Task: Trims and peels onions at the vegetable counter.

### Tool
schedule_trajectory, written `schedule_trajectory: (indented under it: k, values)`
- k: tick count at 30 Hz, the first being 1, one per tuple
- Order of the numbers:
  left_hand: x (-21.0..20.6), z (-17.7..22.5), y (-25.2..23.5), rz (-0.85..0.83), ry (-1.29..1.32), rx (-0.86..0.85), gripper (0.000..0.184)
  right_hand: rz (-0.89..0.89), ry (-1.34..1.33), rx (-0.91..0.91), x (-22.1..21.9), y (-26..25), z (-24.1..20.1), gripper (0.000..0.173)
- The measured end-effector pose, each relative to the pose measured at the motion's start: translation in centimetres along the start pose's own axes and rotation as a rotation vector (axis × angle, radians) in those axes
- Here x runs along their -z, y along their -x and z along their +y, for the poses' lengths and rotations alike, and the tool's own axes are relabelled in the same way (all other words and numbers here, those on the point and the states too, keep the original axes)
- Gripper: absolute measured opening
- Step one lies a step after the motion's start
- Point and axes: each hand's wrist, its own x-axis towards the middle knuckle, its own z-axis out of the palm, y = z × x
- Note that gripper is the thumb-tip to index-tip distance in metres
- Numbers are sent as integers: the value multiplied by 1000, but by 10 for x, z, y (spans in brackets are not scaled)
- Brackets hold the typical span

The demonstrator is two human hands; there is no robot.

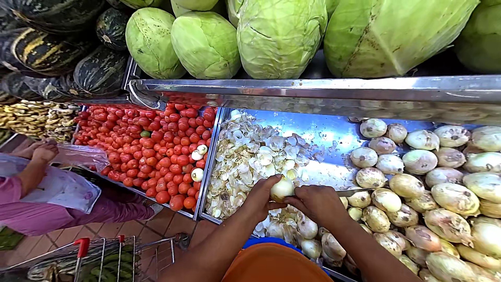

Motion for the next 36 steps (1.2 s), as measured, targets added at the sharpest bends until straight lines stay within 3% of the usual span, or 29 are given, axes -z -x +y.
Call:
schedule_trajectory:
  k: [3,8,13,16,21,25,28,31,36]
  values:
    - [3,-2,-2,40,10,3,52,-144,-39,83,-1,7,-7,69]
    - [6,-10,-7,42,59,83,58,-560,-119,118,12,13,-17,77]
    - [13,-14,-9,-35,154,136,63,-611,-140,135,19,19,-14,69]
    - [16,-9,-8,-43,160,42,58,-717,-330,-7,40,10,-5,60]
    - [18,-15,-7,-75,116,-190,34,-241,-389,-398,41,-4,-18,77]
    - [12,-19,2,-158,112,-211,30,-228,-536,-536,32,-18,-26,83]
    - [16,-15,9,-140,260,-153,31,-160,-868,-566,18,-7,-3,57]
    - [22,-11,15,-113,318,-132,36,-150,-834,-705,11,4,7,37]
    - [20,-15,11,-109,319,-133,40,-140,-920,-646,21,0,-23,49]
